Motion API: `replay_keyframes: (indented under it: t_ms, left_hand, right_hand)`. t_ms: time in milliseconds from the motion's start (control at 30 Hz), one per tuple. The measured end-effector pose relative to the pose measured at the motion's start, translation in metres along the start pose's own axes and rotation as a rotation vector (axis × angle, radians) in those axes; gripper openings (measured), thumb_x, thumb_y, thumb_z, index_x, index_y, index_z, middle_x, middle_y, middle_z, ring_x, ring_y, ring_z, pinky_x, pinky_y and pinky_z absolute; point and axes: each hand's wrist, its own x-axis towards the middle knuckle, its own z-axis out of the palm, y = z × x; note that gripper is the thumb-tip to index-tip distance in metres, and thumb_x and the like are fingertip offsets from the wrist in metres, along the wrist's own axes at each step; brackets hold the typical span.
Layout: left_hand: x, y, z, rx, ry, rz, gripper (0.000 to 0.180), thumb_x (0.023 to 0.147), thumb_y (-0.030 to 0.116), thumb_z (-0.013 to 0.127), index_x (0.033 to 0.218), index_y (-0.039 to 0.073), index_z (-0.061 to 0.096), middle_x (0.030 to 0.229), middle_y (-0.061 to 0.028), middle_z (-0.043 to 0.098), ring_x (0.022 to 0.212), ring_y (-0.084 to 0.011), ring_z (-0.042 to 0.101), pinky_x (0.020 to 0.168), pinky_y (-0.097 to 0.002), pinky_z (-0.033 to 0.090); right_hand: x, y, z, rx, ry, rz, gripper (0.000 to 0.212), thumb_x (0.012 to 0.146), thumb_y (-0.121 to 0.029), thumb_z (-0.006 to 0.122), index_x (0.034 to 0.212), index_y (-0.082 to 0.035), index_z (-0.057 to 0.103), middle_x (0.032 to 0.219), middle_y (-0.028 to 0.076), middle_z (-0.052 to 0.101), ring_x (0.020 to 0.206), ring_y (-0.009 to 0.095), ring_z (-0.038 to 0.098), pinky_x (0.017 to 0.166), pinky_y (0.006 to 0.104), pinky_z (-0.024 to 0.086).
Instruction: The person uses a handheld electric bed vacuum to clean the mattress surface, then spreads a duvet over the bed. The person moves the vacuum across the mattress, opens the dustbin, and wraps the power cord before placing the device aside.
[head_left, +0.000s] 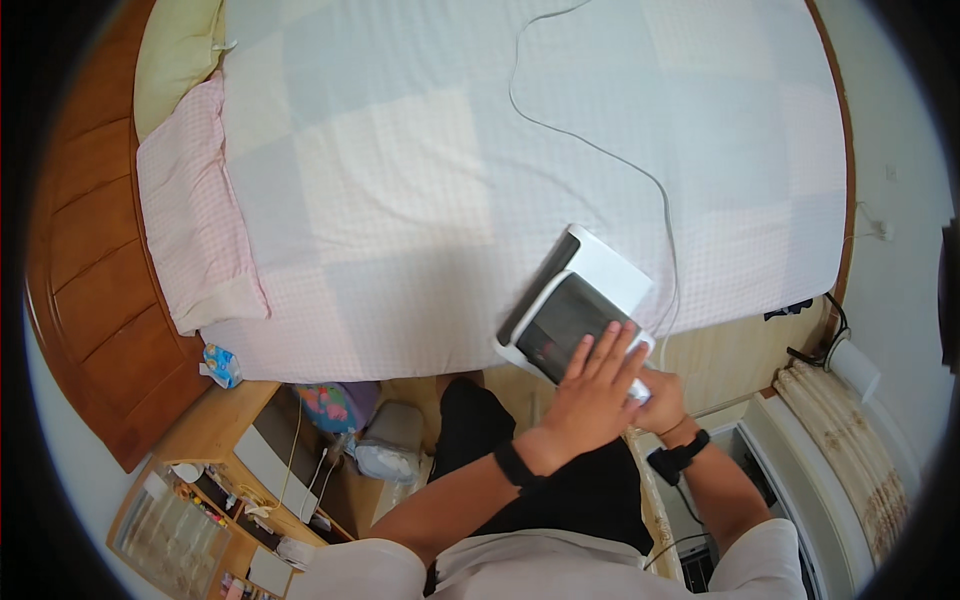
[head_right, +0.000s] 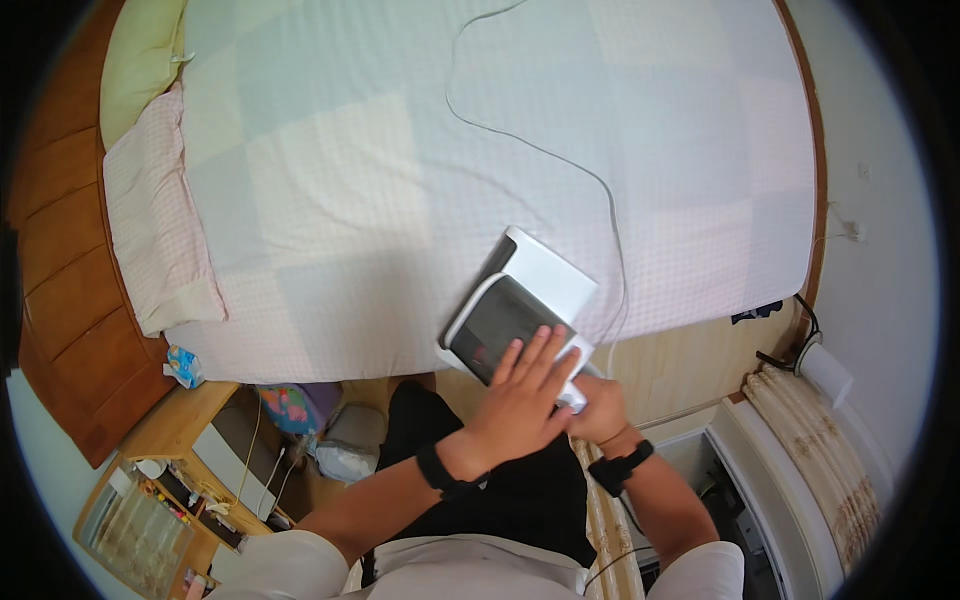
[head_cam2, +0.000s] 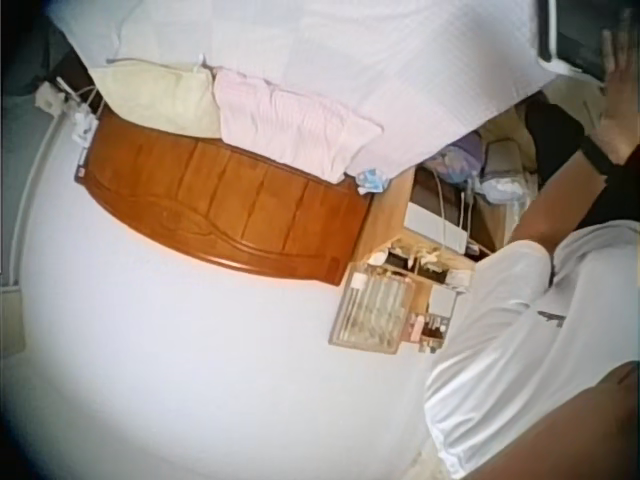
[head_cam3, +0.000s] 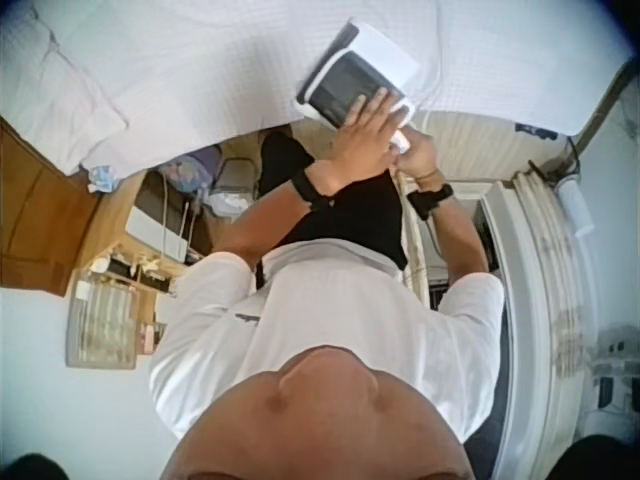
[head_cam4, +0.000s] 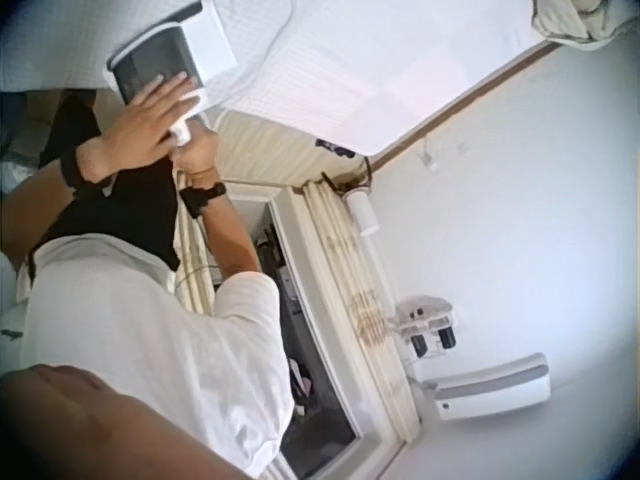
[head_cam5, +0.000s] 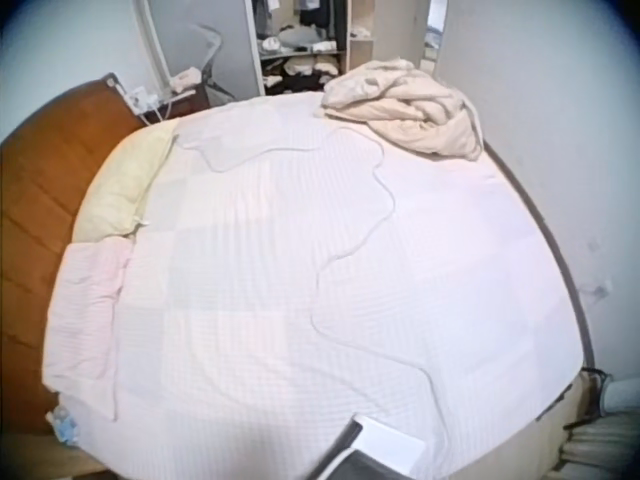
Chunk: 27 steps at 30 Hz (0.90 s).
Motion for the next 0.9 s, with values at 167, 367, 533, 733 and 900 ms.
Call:
replay_keyframes:
  t_ms: [167,367,533,733,900]
  left_hand:
    - [0.001,-0.06,-0.076,0.25,0.116,-0.023,0.06,0.093,0.018,0.065,0.151,0.008,0.054,0.166,-0.0202,0.037,0.156,-0.0388,0.032,0.125,-0.0568,0.024]
    - [-0.017,-0.127,-0.18,0.214,0.479,-0.185,0.07,0.094,0.016,0.067,0.155,-0.007,0.04,0.164,-0.0335,0.031,0.153,-0.0521,0.029,0.123,-0.0598,0.025]
    - [-0.069,-0.162,-0.231,0.035,0.554,-0.246,0.074,0.094,0.014,0.071,0.153,-0.012,0.034,0.164,-0.0373,0.026,0.149,-0.055,0.033,0.121,-0.0552,0.032]
    - [-0.127,-0.192,-0.244,-0.174,0.6,-0.356,0.07,0.097,0.022,0.071,0.15,-0.009,0.039,0.156,-0.0323,0.042,0.141,-0.049,0.045,0.117,-0.0492,0.041]
    - [-0.134,-0.207,-0.221,-0.616,0.732,-0.41,0.063,0.099,0.023,0.071,0.148,-0.005,0.044,0.148,-0.0265,0.051,0.136,-0.0375,0.053,0.112,-0.0438,0.045]
  right_hand:
    - [0.078,-0.075,0.075,0.021,0.114,-0.006,0.027,0.079,-0.021,0.076,0.102,-0.007,0.073,0.08,0.018,0.072,0.071,0.042,0.07,0.063,0.0489,0.056]
    - [0.241,-0.161,0.137,0.084,0.196,-0.08,0.023,0.077,-0.021,0.073,0.094,-0.005,0.07,0.077,0.02,0.071,0.07,0.045,0.069,0.065,0.0488,0.058]
    - [0.372,-0.25,0.186,-0.072,0.256,-0.078,0.028,0.079,-0.024,0.073,0.096,-0.002,0.074,0.087,0.027,0.073,0.086,0.048,0.071,0.077,0.0507,0.057]
    - [0.405,-0.29,0.226,0.007,0.263,-0.077,0.029,0.08,-0.025,0.074,0.097,-0.001,0.073,0.085,0.024,0.074,0.08,0.042,0.073,0.075,0.0481,0.057]
    - [0.286,-0.266,0.273,0.095,0.203,0.176,0.037,0.087,-0.03,0.079,0.107,-0.002,0.065,0.088,0.02,0.074,0.079,0.038,0.074,0.072,0.0467,0.058]
